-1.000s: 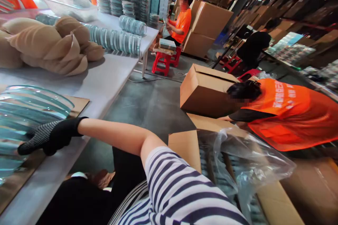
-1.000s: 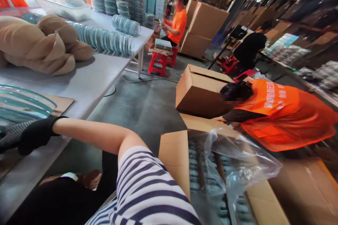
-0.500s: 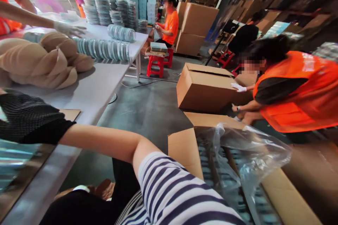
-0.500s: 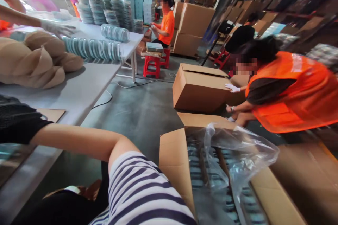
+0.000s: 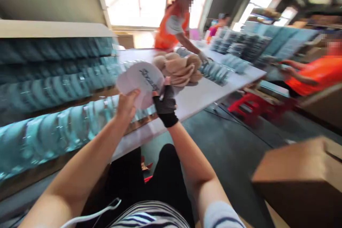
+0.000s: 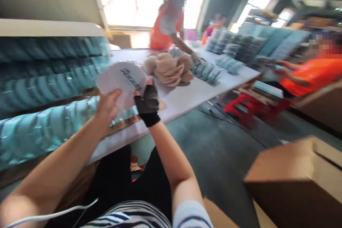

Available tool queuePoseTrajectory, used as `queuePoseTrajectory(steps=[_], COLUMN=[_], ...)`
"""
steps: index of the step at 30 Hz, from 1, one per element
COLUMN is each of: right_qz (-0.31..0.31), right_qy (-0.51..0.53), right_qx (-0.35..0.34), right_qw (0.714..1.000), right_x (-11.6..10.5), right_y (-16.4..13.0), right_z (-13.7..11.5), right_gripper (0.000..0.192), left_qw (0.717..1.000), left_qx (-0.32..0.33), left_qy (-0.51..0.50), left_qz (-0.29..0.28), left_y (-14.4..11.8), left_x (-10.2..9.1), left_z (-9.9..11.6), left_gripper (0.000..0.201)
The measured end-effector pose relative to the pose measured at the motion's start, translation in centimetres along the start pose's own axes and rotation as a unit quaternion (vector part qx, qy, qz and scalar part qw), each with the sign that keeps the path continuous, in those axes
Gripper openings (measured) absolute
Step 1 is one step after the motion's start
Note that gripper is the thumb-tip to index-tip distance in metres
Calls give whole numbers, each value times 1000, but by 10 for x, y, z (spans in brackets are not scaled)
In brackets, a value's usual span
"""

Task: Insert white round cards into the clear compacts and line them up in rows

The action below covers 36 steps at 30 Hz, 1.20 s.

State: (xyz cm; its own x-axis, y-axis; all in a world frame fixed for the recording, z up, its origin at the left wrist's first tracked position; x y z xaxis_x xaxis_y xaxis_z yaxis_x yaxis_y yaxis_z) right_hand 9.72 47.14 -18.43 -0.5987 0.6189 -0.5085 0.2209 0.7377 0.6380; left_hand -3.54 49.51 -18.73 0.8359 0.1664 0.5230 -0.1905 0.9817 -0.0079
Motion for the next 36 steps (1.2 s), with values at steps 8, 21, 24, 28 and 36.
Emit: queuePoseTrajectory(steps=[8,21,24,28,36], right_qz=[21,67,-63,-101,-115], right_qy=[14,-145,-147,-164,-263], right_qx=[-116,126,2,-85,-105], right_qw=[993,979,987,978,952], right_x=[-7,-65,-54,-28,-39], right_y=[-12,-68,-100,-98,-77], right_z=[-17,23,16,-10,-28], right_gripper=[50,40,39,36,35], left_qw=[997,991,984,982,984], left_qx=[60,-23,-87,-84,-62], left_qy=[44,-126,-152,-166,-156], left_qz=[14,37,42,42,51], left_y=[4,55,77,77,73], left_x=[-27,-14,-25,-31,-33], left_z=[17,48,46,43,44], left_gripper=[39,27,19,23,35])
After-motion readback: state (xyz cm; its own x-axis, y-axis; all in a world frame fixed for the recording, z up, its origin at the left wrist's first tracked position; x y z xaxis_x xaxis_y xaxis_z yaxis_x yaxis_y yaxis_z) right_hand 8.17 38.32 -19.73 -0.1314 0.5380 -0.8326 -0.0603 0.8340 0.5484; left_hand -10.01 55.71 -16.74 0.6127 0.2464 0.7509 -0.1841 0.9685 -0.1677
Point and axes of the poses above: each hand's wrist, its own y-axis towards the middle knuckle, its own x-axis out of the palm, z = x × y, the point moved 4 cm from there along y, towards the middle knuckle, and after that the axes turned 2 degrees about -x, right-handed, at the moved point
